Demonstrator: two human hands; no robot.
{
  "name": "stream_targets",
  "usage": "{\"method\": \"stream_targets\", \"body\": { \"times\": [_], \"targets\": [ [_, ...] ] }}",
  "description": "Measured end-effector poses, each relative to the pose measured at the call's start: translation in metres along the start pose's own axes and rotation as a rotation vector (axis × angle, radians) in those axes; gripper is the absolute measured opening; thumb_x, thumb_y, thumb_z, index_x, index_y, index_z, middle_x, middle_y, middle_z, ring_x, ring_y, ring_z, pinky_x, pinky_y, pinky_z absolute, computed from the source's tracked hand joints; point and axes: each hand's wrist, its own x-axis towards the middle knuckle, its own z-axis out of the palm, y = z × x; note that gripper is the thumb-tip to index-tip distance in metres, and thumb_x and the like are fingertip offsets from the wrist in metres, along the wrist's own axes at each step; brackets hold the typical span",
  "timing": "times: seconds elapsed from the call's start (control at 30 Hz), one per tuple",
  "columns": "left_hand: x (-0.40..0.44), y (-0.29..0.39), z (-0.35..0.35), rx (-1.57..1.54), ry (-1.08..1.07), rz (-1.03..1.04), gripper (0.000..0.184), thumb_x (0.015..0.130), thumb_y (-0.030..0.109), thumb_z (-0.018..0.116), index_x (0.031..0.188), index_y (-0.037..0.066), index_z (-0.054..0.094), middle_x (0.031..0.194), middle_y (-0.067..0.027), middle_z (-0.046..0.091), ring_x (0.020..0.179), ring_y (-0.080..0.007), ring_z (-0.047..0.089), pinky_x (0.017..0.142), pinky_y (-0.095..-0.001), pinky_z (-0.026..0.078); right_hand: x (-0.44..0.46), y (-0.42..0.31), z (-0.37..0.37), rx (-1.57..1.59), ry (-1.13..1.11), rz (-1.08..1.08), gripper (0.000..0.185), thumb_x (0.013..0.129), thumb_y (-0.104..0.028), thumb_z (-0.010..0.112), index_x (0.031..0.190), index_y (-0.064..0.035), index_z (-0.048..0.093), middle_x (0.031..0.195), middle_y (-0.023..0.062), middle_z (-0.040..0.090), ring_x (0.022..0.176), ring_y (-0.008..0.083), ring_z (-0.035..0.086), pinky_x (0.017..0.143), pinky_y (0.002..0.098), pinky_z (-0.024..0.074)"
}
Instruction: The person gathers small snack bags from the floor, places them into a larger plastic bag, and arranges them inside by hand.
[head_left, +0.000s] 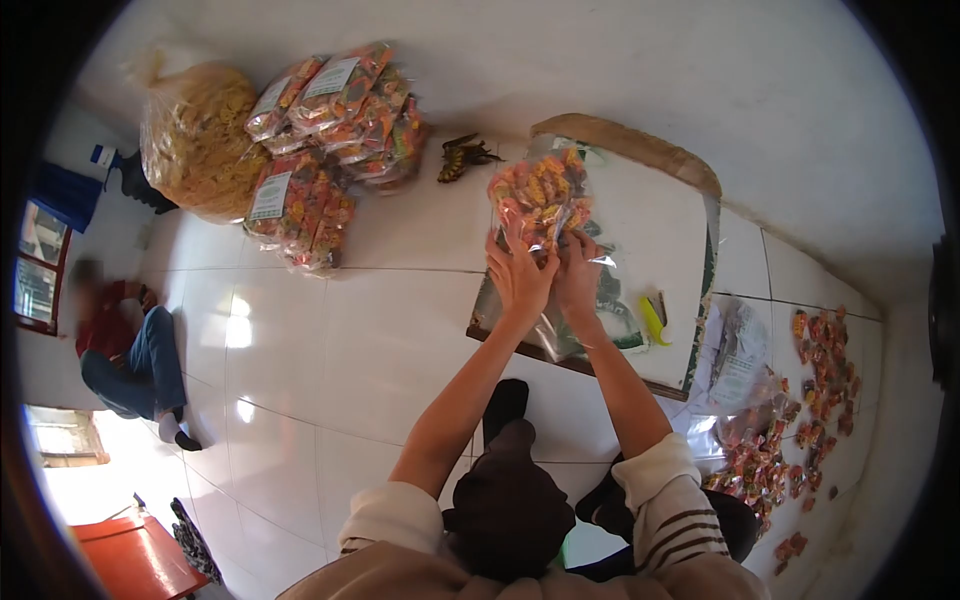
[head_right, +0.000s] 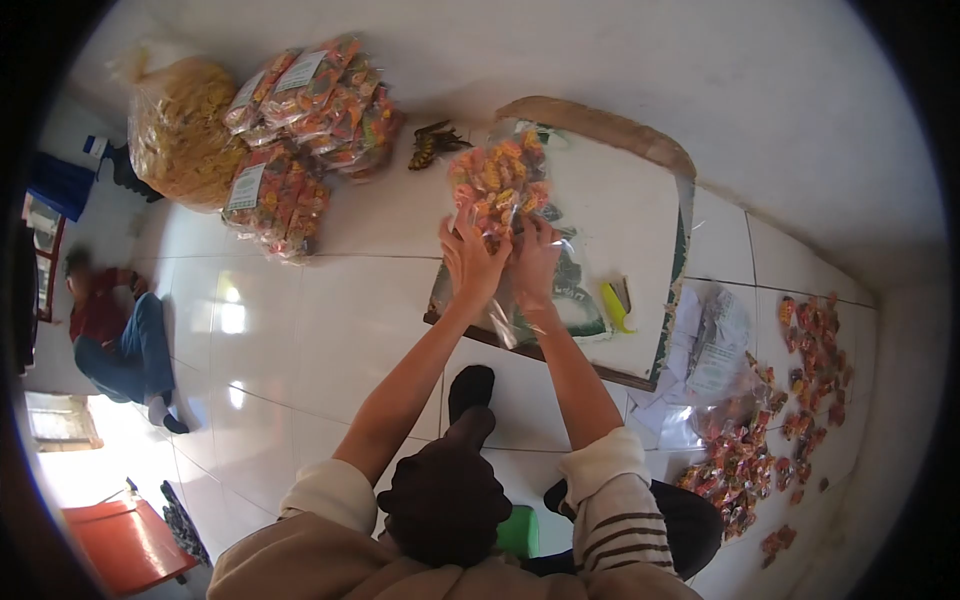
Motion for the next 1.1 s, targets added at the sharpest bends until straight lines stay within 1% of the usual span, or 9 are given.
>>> {"method": "stream_targets", "body": {
  "times": [0.07,0.2,0.3,0.37,0.53,0.63,0.83,0.97,1.1],
  "targets": [
    [0.003,0.012,-0.01,0.266,0.091,0.399,0.055,0.073,0.021,0.059,0.125,0.022,0.042,0.131,-0.0178,0.025,0.119,-0.0361,0.025,0.095,-0.0493,0.025,0.002,-0.001,-0.006,0.209,-0.02,0.018,0.052,0.074,-0.007,0.057,0.123,-0.0024,0.04,0.121,0.0176,0.043,0.11,0.0352,0.039,0.089,0.0422,0.0341],
    [0.013,0.015,-0.006,0.344,-0.038,0.402,0.038,0.072,0.02,0.06,0.11,0.029,0.056,0.137,-0.0129,0.021,0.123,-0.0388,0.021,0.097,-0.0543,0.02,-0.001,0.01,-0.01,0.103,-0.107,-0.125,0.049,0.077,-0.007,0.05,0.124,-0.0022,0.038,0.127,0.016,0.04,0.113,0.0364,0.038,0.093,0.042,0.0323],
    [0.015,0.018,-0.01,0.438,-0.144,0.323,0.037,0.079,0.022,0.055,0.115,0.03,0.053,0.139,-0.0129,0.016,0.126,-0.0386,0.017,0.098,-0.0553,0.02,-0.007,0.016,-0.034,0.248,-0.199,-0.371,0.049,0.077,-0.006,0.048,0.124,-0.0012,0.038,0.127,0.0154,0.04,0.115,0.0353,0.038,0.096,0.0436,0.0311],
    [0.015,0.015,-0.009,0.404,-0.181,0.348,0.038,0.079,0.023,0.054,0.116,0.03,0.052,0.139,-0.0128,0.016,0.127,-0.0387,0.015,0.097,-0.0594,0.017,-0.026,0.032,-0.046,0.24,-0.199,-0.344,0.045,0.078,-0.008,0.048,0.122,-0.0008,0.042,0.127,0.0159,0.041,0.117,0.033,0.038,0.097,0.0417,0.0314],
    [0.008,0.038,-0.011,0.555,-0.171,0.349,0.043,0.078,0.023,0.056,0.121,0.026,0.048,0.14,-0.0149,0.013,0.128,-0.0393,0.011,0.095,-0.0637,0.012,-0.06,0.04,-0.167,0.056,-0.822,-0.21,0.033,0.086,-0.01,0.048,0.118,-0.0021,0.048,0.125,0.015,0.045,0.108,0.0307,0.048,0.091,0.0355,0.0389],
    [-0.01,0.078,0.002,0.404,-0.142,0.628,0.046,0.078,0.021,0.057,0.123,0.024,0.045,0.14,-0.016,0.012,0.128,-0.0387,0.011,0.096,-0.062,0.012,-0.09,0.052,-0.264,0.135,-0.776,0.168,0.032,0.085,-0.012,0.052,0.115,-0.0014,0.051,0.113,0.0174,0.054,0.099,0.029,0.055,0.085,0.036,0.0432],
    [-0.114,0.209,0.054,-0.09,-0.643,1.047,0.046,0.077,0.024,0.061,0.12,0.017,0.046,0.125,-0.0161,0.035,0.115,-0.036,0.033,0.097,-0.046,0.027,-0.199,0.107,-0.43,0.003,0.04,0.642,0.028,0.084,-0.013,0.053,0.11,-0.0042,0.055,0.096,0.0121,0.062,0.083,0.0206,0.06,0.073,0.0314,0.0468],
    [-0.201,0.26,0.107,-0.13,-1.108,1.125,0.044,0.081,0.026,0.057,0.121,0.013,0.045,0.126,-0.0149,0.036,0.116,-0.0332,0.034,0.097,-0.0412,0.031,-0.285,0.181,-0.465,0.029,0.24,0.801,0.026,0.088,-0.016,0.049,0.11,-0.0045,0.055,0.097,0.0074,0.063,0.085,0.0148,0.059,0.073,0.0283,0.0456],
    [-0.295,0.235,0.191,0.011,-1.576,1.198,0.041,0.081,0.024,0.057,0.117,0.009,0.047,0.122,-0.0149,0.041,0.113,-0.0344,0.038,0.097,-0.0407,0.032,-0.352,0.223,-0.439,0.021,0.415,1.0,0.024,0.087,-0.014,0.051,0.107,-0.0024,0.056,0.092,0.0082,0.064,0.08,0.0178,0.061,0.072,0.0287,0.0466]
  ]
}}
